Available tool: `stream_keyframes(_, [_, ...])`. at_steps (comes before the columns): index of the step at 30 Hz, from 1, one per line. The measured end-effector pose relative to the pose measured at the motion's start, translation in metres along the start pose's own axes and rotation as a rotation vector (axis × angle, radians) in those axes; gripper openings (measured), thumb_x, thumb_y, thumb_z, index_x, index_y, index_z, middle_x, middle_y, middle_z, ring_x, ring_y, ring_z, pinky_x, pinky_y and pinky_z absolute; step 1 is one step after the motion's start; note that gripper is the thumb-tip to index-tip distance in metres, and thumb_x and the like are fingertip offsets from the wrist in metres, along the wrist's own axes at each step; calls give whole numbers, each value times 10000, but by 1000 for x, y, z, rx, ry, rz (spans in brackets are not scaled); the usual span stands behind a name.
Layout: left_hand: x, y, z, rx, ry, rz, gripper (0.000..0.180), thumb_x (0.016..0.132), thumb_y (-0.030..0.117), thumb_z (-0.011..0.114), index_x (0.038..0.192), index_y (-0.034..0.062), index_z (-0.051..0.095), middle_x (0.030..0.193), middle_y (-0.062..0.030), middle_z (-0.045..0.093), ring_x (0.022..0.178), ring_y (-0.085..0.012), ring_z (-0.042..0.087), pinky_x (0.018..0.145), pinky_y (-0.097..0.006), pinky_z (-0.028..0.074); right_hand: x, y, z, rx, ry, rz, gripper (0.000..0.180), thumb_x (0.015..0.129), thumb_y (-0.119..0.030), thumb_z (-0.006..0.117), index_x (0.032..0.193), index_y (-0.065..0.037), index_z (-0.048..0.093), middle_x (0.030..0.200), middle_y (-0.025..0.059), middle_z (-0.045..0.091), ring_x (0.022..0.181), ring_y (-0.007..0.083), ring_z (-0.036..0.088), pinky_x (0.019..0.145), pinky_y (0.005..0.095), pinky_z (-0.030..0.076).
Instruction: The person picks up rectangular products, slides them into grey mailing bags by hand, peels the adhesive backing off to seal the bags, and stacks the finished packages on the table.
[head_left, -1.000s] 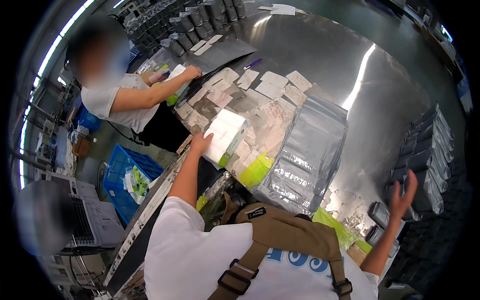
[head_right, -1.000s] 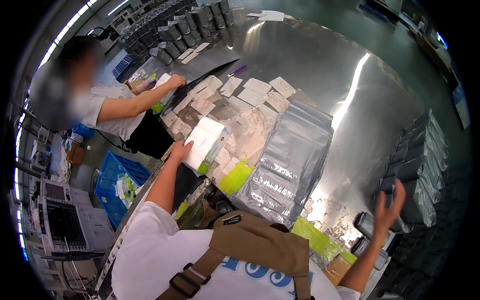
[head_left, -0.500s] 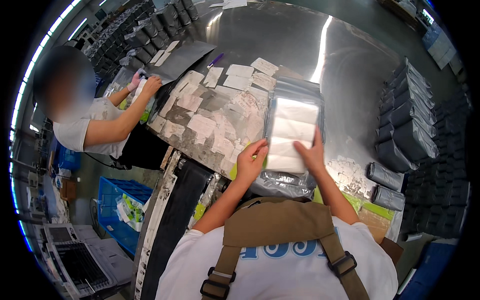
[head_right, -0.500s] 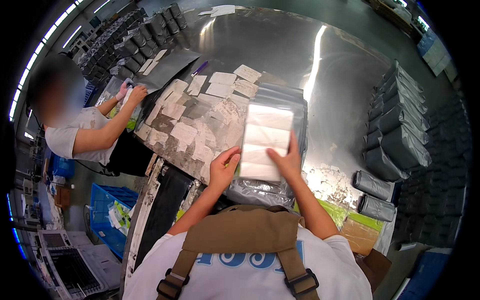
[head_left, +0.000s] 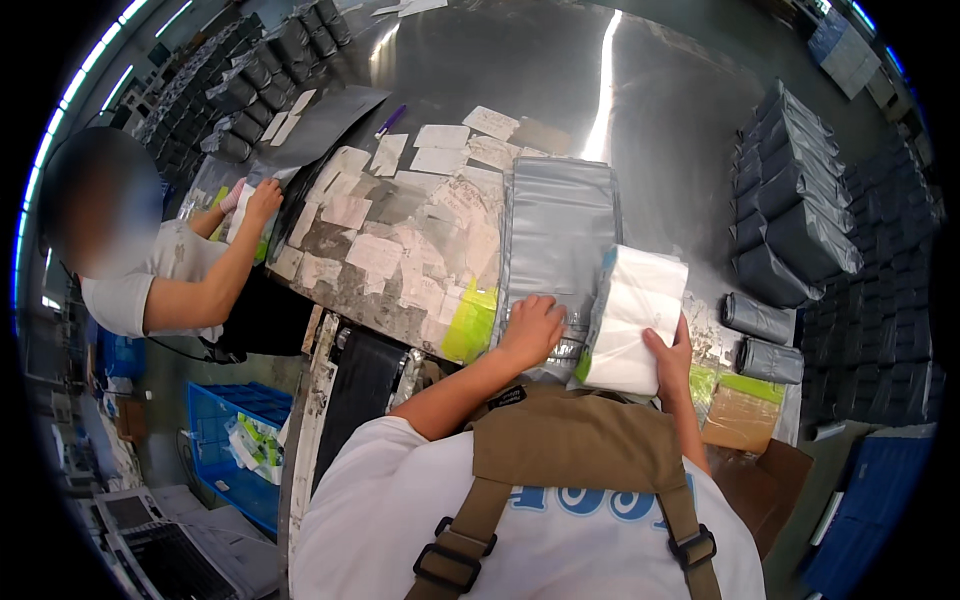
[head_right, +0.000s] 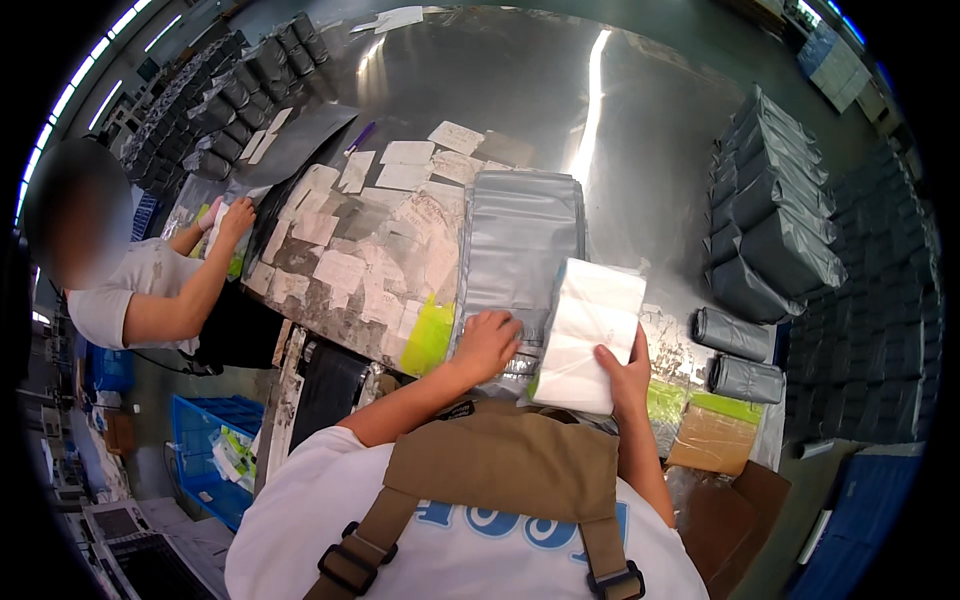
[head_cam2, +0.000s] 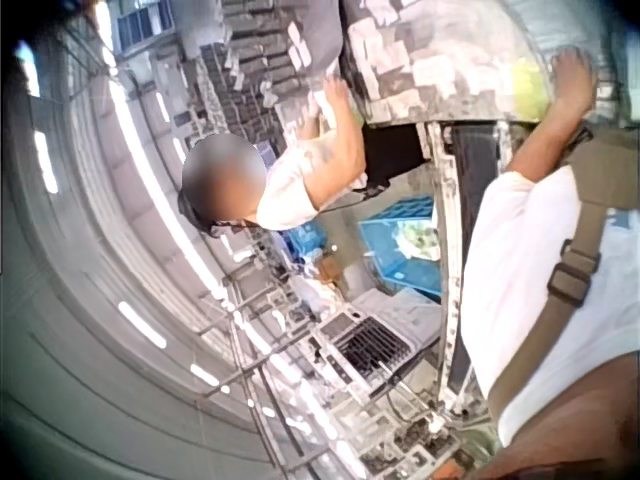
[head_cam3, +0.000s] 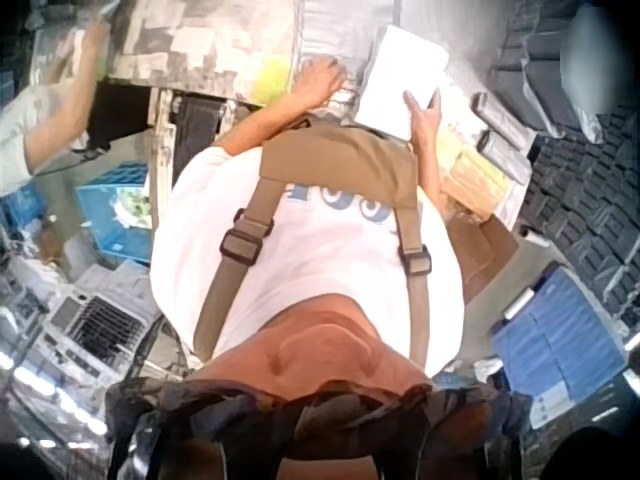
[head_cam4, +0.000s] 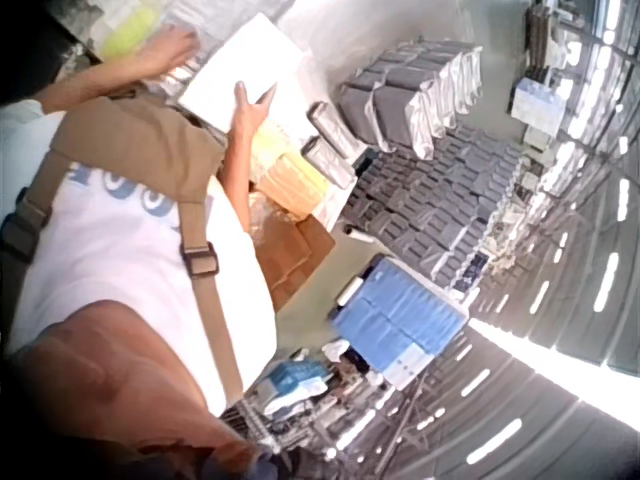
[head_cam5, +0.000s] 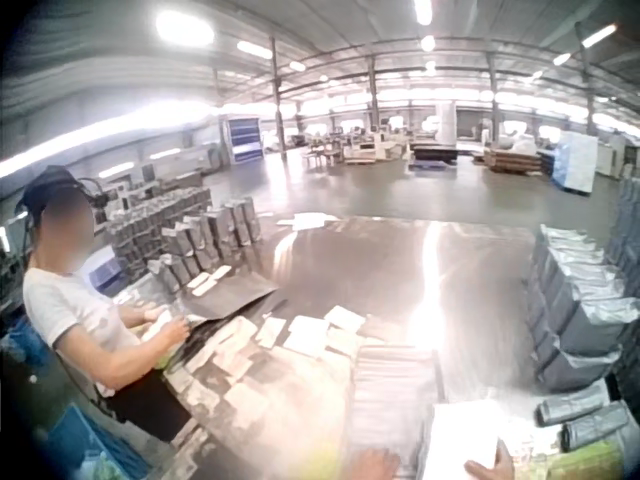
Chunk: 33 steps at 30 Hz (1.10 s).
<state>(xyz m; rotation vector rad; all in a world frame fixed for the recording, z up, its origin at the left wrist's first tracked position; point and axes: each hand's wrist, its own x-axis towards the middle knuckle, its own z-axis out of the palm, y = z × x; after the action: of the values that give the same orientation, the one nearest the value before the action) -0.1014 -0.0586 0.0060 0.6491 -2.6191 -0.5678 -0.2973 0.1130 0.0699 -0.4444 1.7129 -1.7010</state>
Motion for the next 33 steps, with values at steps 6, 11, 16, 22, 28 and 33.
stream_keyframes(6, [36,-60,-3,123,0,54,118,733,36,602,850,29,619,943,-106,582,908,-315,539,788,-402,486,-18,7,43,-51,-118,101,802,779,-46,760,1451,-1,325,1311,157,540,1171,224,540,992,333,437])
stream_keyframes(11, [41,-87,-9,-40,-41,126,91,739,43,630,829,30,617,952,-101,583,910,-307,553,779,-391,496,-37,43,56,-165,-234,111,868,769,-88,787,1460,36,276,1356,186,499,1241,244,497,1037,345,402])
stream_keyframes(16, [42,-90,-19,-194,-45,204,111,726,18,662,824,11,610,988,-98,585,929,-307,557,798,-369,497,-42,66,51,-539,-300,30,877,780,-196,790,1451,48,280,1346,224,496,1243,293,496,1040,368,394])
stream_keyframes(22, [39,-97,-9,-67,-5,256,102,750,34,658,844,11,625,933,-96,603,899,-310,577,776,-383,498,-41,27,60,-584,-363,25,785,821,-280,743,1410,50,342,1294,262,531,1184,353,543,999,385,430])
stream_keyframes(28, [49,-94,-15,-211,31,19,67,808,60,650,855,14,636,856,-131,615,832,-350,586,745,-410,489,10,-17,51,-1139,-180,-253,188,873,-181,652,1023,-78,697,1059,84,653,848,328,647,691,427,523])
stream_keyframes(33, [56,-89,-17,-269,39,-72,67,803,69,664,855,28,673,846,-130,621,820,-329,597,724,-399,489,87,12,59,-1314,-161,-841,157,725,-83,711,879,-70,685,858,76,604,780,277,609,683,387,504])
